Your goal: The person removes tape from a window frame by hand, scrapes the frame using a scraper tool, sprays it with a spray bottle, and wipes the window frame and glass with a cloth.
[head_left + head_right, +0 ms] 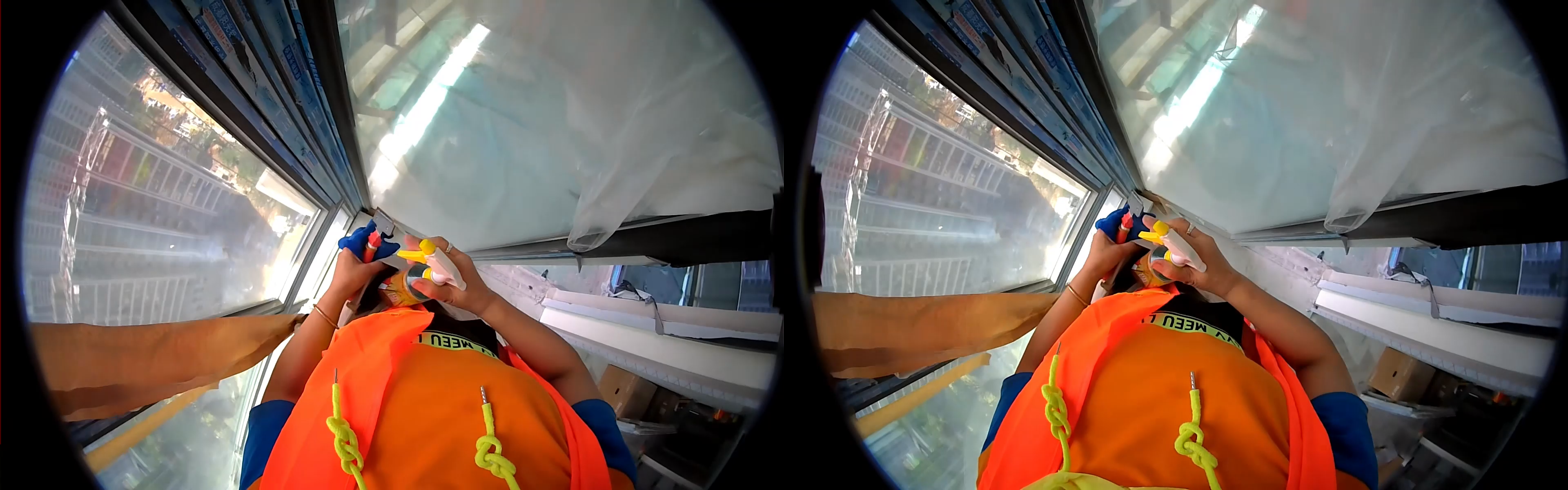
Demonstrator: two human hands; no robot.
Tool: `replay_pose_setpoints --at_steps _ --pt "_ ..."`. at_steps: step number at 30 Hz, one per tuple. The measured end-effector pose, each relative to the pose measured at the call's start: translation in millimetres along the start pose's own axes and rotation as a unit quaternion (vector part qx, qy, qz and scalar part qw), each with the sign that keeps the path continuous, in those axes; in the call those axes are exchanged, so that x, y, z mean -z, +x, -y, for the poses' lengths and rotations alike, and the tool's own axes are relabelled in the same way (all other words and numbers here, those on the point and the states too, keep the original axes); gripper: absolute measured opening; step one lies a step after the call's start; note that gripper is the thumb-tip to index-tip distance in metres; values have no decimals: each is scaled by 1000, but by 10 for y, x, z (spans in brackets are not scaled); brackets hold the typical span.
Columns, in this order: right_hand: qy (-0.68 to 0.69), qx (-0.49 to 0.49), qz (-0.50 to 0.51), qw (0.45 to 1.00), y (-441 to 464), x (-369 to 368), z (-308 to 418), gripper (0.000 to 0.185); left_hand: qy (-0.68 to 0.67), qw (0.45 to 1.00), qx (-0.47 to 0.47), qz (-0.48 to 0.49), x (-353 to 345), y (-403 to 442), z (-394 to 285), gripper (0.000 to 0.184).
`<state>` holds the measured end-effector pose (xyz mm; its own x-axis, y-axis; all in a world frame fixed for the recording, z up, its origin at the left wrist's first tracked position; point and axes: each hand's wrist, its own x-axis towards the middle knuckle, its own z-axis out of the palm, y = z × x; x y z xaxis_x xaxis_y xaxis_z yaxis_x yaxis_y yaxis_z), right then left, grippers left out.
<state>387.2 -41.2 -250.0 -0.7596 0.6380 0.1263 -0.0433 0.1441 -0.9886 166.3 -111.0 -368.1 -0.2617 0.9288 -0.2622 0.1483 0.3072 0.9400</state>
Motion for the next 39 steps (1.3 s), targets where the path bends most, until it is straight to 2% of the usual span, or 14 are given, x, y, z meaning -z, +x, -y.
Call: replay_pose_setpoints --at_steps 5,6,8,10,14,15,18,21,24,28,33,36,37,39 --pt "-112 57 57 990 -54 -197 -135 58 -80 994 2 72 1 4 -249 54" --pt "-184 95 87 974 -106 -255 -323 59 -182 977 30 105 16 -21 -356 53" --pt "-374 178 164 895 -171 -198 -787 58 -129 985 19 110 85 -8 -293 55" --pt "-451 95 157 874 -241 -62 -685 52 -90 990 40 105 216 -65 -559 54" --pt "-562 -153 226 781 -344 394 -668 44 -364 917 65 149 466 -59 -797 42" --pt "-466 -137 164 859 -286 438 -602 42 -409 893 86 169 511 -75 -873 48" --pt "-149 -175 -26 973 -20 262 -324 47 -504 811 36 295 473 -197 -1365 61" --pt "255 -174 -119 944 357 126 -111 51 -467 822 41 322 437 -261 -1517 63" --pt "275 -261 11 925 468 336 41 44 -434 836 26 336 472 -282 -1575 69" --pt "179 -97 -125 971 462 360 397 17 -406 861 7 306 682 -301 -1583 62" --pt "0 -38 -267 963 467 489 874 15 -368 888 23 275 673 -253 -1520 53" --pt "59 -25 -301 951 478 275 1147 15 -278 945 9 171 577 -205 -1571 43" --pt "86 -17 -307 948 497 151 1250 15 -326 934 4 149 492 -169 -1529 42" --pt "27 -22 -150 988 441 -281 1413 18 -415 904 -6 103 290 9 -1267 39"
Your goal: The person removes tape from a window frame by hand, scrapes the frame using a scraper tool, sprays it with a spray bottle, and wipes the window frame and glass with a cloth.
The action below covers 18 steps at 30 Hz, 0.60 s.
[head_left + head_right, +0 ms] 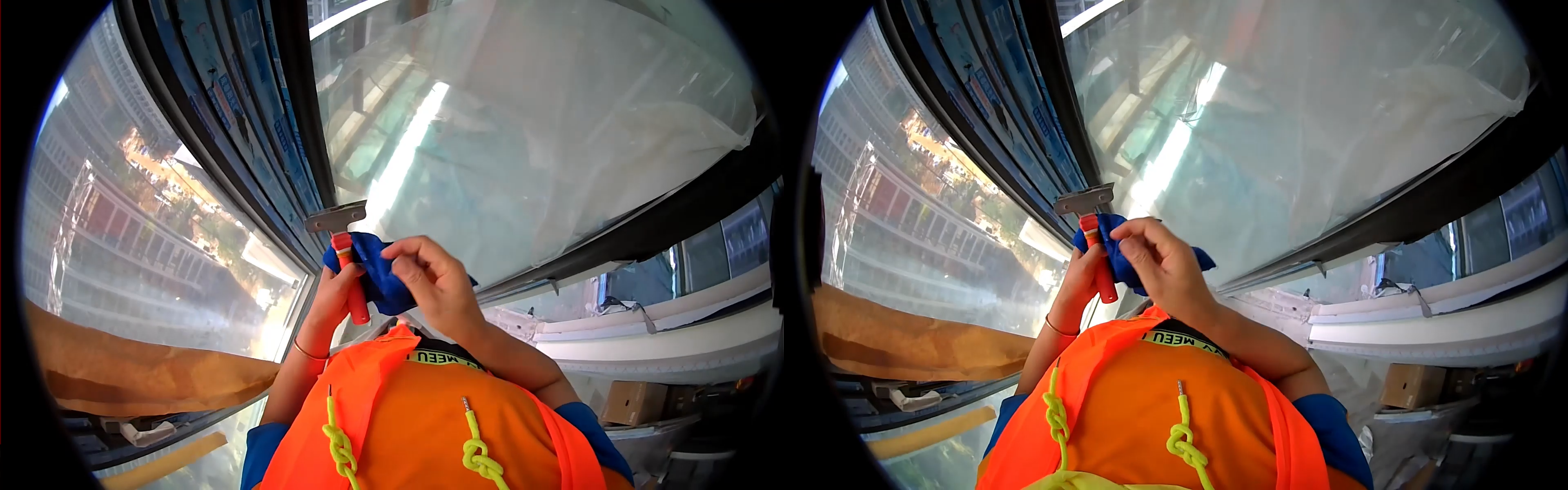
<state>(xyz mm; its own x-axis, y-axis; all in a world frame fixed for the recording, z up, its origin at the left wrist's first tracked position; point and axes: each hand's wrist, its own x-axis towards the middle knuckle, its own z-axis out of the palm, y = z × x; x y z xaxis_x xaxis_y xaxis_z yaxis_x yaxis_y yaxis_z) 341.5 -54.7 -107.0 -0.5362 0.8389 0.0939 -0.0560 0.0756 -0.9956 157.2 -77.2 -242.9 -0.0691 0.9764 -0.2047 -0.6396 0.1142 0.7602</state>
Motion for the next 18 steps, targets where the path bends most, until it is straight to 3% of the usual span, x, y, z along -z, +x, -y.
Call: replay_pose_setpoints --at_steps 1,2,4,5,8,10,11,12,14,15,18 --pt "-44 53 142 987 -38 -194 -59 21 -107 994 1 5 113 79 193 35" --pt "-88 105 280 950 -85 -335 -101 24 -265 957 81 85 -39 76 169 38" --pt "-131 188 396 889 -198 -383 -529 29 -333 928 103 132 -234 13 85 40" --pt "-172 113 426 881 -219 -300 -491 31 -316 935 90 130 -291 -20 25 40" --pt "-36 -137 176 974 -197 35 -3 32 -226 966 37 122 -336 -61 -134 42" --pt "-236 22 -8 971 -77 263 -175 34 -156 980 15 124 -389 -76 -195 44" --pt "-348 144 -24 926 22 332 -290 41 -112 985 3 128 -429 -86 -200 44" --pt "-328 114 6 938 47 332 -430 46 -66 989 -11 132 -478 -122 -216 45" --pt "-80 -16 70 994 31 279 -632 59 12 989 -26 142 -545 -196 -266 47" --pt "-118 44 21 992 39 258 -684 48 38 988 -27 148 -549 -220 -308 47" --pt "-336 -44 65 939 -20 557 -371 38 0 984 49 172 -509 -252 -428 50"
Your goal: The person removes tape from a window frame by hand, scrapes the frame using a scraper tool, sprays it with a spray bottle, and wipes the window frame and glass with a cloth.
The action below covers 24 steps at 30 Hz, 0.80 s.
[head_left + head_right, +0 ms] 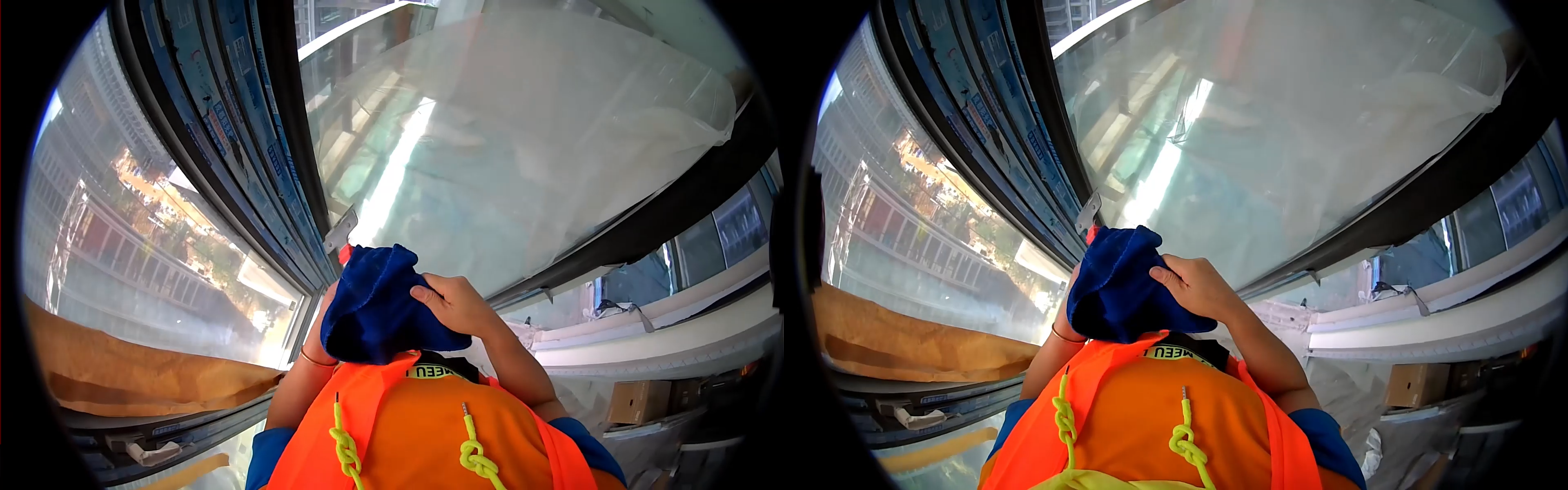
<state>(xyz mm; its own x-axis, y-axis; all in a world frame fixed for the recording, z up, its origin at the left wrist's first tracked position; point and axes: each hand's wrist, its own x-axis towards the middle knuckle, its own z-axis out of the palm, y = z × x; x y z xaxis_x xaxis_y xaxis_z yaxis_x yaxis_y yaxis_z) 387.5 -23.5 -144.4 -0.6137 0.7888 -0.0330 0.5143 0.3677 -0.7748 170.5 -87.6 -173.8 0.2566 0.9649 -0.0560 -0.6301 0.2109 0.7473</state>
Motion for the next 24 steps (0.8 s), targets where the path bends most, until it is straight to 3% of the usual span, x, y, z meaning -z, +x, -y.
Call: replay_pose_setpoints --at_steps 2,3,5,8,10,12,13,14,15,16,17,20,21,22,24 --pt "95 51 -63 992 -115 211 141 36 -283 937 202 35 260 92 105 50" --pt "131 52 -73 987 -158 284 157 36 -235 948 188 99 358 183 210 52" --pt "180 48 -84 979 -224 431 308 32 -252 951 166 59 320 108 489 58" --pt "87 198 23 976 -317 390 507 26 -327 935 135 32 -138 -21 408 57" --pt "94 260 93 957 -407 343 598 23 -259 956 138 7 -46 -104 318 49" --pt "115 230 -30 966 -501 392 517 24 -265 958 108 -2 -123 -113 136 39" --pt "92 232 -141 958 -498 479 559 27 -268 959 92 1 -150 -71 61 34" --pt "59 210 -172 961 -499 627 529 28 -165 983 54 -51 56 24 163 18" --pt "136 192 -202 951 -480 676 538 27 -125 991 41 1 103 35 64 15" --pt "213 175 -230 933 -459 711 559 26 -85 995 28 52 103 43 -28 15" --pt "257 144 -234 926 -445 737 667 23 -53 998 -7 34 -1 27 -75 23" --pt "131 251 -208 936 -289 581 653 21 42 992 -95 75 -274 92 -168 45" --pt "134 229 -193 945 -299 541 734 21 107 990 -92 31 -360 151 -133 48" --pt "143 206 -217 943 -300 539 764 22 173 983 -61 -22 -449 184 -103 37" --pt "156 160 -272 936 -309 594 808 24 142 988 -35 -43 -495 193 -61 28"
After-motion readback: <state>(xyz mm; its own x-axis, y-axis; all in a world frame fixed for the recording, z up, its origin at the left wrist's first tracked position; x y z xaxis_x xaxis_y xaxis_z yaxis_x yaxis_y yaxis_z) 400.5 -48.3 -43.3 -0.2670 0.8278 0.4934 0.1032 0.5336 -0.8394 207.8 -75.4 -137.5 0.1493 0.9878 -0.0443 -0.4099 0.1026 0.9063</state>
